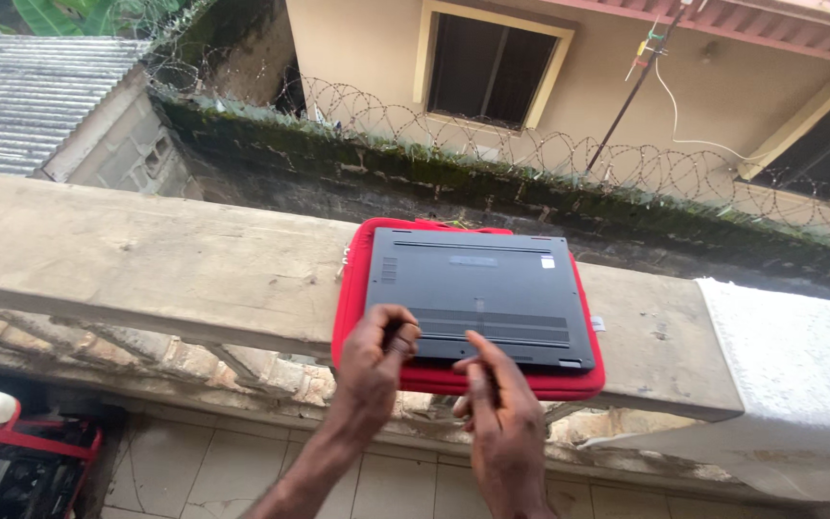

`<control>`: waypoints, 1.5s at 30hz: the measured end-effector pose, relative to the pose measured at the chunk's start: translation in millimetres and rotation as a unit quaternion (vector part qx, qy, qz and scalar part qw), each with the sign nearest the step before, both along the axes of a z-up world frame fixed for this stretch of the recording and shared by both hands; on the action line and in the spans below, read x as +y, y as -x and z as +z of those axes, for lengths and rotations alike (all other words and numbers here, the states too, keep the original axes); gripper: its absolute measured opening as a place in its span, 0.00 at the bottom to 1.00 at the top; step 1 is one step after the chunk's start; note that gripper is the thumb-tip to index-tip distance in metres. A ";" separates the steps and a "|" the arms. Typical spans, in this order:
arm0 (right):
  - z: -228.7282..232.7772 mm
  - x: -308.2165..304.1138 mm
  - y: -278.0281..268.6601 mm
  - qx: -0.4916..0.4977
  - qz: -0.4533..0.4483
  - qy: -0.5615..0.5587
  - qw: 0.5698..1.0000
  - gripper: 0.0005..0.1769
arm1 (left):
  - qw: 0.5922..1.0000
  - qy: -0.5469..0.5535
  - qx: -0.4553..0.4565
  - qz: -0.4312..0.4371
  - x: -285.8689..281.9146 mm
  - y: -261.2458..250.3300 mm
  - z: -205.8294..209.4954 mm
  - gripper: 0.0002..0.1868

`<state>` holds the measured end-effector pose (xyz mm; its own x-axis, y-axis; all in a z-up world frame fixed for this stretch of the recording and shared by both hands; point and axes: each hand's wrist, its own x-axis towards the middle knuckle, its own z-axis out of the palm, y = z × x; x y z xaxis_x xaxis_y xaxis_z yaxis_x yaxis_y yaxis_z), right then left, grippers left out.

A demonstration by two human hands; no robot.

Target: The person uses a screwdriver to remove and reinsert screws on the bottom panel of a laptop placed on a red bag. The person flips the laptop over, opens the lid briefly, then closes it and continues adjusting screws on the back.

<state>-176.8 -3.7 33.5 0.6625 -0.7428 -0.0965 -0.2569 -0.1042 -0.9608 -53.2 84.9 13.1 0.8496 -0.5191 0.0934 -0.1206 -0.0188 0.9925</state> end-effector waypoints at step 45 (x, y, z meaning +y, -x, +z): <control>-0.9 -180.1 -21.2 0.035 -0.022 0.422 0.906 0.15 | 0.892 -0.312 -0.303 -0.120 -35.4 26.3 21.5 0.04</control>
<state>-155.6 -183.7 32.6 0.6452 -0.5966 0.4774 -0.3347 -0.7823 -0.5253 -79.5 49.5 34.5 0.5986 -0.7910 0.1265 -0.7064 -0.4468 0.5490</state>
